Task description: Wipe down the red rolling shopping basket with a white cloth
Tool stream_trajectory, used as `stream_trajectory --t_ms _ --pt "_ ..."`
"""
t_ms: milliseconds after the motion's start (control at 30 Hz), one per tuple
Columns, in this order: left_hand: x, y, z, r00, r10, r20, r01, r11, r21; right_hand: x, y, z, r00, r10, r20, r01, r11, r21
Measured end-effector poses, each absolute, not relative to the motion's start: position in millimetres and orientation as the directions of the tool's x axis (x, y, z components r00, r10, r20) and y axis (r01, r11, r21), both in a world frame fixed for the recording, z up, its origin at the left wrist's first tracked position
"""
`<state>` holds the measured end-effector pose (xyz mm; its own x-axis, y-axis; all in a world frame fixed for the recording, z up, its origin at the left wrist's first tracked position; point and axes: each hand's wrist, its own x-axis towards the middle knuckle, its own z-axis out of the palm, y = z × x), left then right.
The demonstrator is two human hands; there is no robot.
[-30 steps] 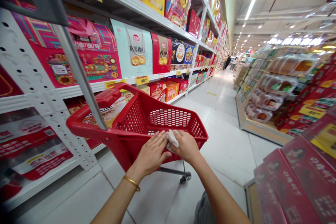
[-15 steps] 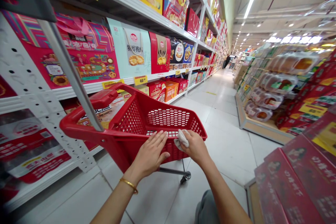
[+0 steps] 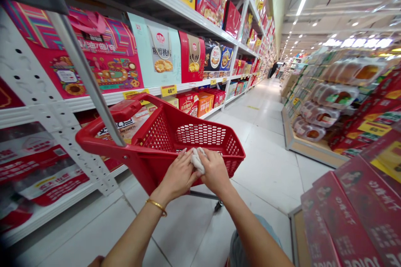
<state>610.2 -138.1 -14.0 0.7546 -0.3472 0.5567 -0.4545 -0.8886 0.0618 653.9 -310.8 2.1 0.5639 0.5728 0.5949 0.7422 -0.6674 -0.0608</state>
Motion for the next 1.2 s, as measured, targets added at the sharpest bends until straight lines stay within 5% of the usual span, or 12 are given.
stream_trajectory --t_ms 667,1200 --pt "610 -133 -17 0.739 -0.371 0.562 -0.470 -0.882 0.036 668 -320 0 0.635 0.547 0.546 0.677 -0.734 -0.054" --pt "615 -133 -22 0.723 -0.345 0.599 -0.434 -0.901 0.006 678 -349 -20 0.532 0.414 0.739 0.676 -0.733 -0.077"
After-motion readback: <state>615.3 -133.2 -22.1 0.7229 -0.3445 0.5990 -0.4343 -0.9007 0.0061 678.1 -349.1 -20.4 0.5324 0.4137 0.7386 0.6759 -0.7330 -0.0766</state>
